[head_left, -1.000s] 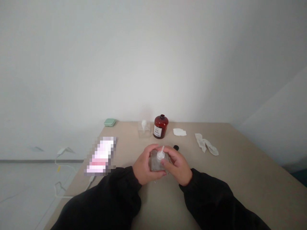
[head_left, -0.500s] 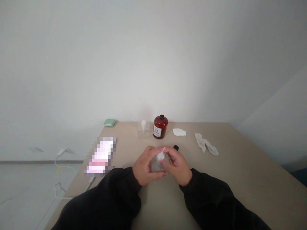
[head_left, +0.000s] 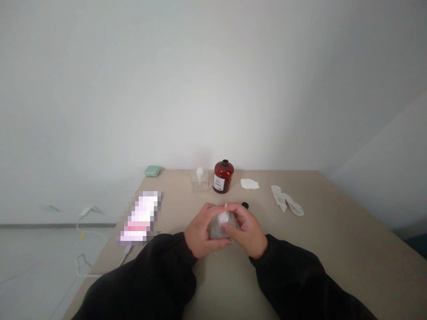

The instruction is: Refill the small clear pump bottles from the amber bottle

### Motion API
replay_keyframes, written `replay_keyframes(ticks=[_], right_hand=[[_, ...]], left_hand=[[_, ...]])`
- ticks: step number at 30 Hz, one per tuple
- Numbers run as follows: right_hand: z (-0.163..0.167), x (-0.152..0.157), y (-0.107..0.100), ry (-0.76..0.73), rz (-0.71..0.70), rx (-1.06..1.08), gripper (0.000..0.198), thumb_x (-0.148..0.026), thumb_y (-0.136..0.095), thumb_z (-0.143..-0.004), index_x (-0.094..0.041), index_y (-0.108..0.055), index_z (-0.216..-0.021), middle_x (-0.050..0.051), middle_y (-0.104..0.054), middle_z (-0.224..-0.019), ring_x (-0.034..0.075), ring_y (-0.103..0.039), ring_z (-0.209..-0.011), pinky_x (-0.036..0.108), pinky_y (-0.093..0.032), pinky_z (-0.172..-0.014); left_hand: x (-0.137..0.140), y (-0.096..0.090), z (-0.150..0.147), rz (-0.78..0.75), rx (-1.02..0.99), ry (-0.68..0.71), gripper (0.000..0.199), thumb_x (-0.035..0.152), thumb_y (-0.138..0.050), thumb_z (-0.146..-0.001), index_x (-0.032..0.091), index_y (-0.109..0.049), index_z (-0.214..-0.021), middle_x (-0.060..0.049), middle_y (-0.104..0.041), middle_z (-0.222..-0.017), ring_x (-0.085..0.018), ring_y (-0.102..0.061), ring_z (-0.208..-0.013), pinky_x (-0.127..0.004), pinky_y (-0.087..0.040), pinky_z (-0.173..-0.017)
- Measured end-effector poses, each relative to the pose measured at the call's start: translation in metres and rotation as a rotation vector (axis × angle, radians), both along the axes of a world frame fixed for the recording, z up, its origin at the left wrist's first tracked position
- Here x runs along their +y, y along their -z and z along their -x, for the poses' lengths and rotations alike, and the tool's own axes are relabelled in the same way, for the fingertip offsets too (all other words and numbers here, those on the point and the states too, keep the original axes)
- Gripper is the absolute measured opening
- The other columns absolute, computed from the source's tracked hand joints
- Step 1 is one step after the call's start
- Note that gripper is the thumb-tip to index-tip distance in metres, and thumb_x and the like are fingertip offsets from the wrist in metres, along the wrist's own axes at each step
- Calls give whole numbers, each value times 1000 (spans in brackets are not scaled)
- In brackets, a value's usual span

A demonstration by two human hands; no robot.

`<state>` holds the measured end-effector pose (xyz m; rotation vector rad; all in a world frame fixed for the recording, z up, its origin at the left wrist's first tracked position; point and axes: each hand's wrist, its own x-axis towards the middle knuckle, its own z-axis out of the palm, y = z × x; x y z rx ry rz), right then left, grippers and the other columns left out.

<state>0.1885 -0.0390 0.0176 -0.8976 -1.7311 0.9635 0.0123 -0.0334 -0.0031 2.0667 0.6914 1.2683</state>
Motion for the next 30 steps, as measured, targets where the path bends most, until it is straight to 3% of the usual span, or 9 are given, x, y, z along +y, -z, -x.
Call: replay_keyframes(ticks=[6, 11, 17, 23, 30], right_hand=[[-2, 1, -5, -27, -147, -40, 25, -29, -59, -85, -23, -63, -109, 10, -65, -113, 25, -59, -108, 43, -44, -96], [-1, 1, -2, 1, -44, -13, 27, -31, -64, -82, -23, -60, -107, 8, -65, -110, 24, -61, -102, 40, -49, -90], [-2, 1, -5, -21, -136, -39, 26, -27, -60, -84, -23, -62, -109, 10, -64, -113, 25, -59, -109, 44, -44, -97], [-1, 0, -2, 3, -38, -14, 29, -31, -64, -81, -23, -59, -108, 8, -65, -111, 23, -61, -102, 39, -49, -89], [-1, 0, -10, -14, -152, -59, 23, -27, -59, -84, -23, -63, -106, 8, -66, -110, 24, -60, -104, 41, -46, -93]], left_hand=[[0, 0, 0, -13, -6, -6, 70, 36, -76, -71, 28, -41, -131, -6, -49, -108, -24, -52, -97, -40, -45, -85], [0, 1, 0, 4, 1, -7, 71, 36, -77, -70, 28, -41, -130, -6, -49, -107, -24, -53, -95, -39, -46, -83], [0, 0, -1, -21, -19, 6, 70, 35, -76, -71, 29, -40, -131, -5, -48, -107, -23, -53, -96, -38, -45, -84], [0, -1, -1, 5, 4, 9, 72, 33, -76, -70, 29, -40, -132, -6, -48, -108, -23, -53, -96, -39, -45, -84], [0, 1, 0, -6, 0, 0, 72, 36, -76, -71, 29, -40, -133, -6, -49, -110, -24, -53, -98, -41, -45, -86]])
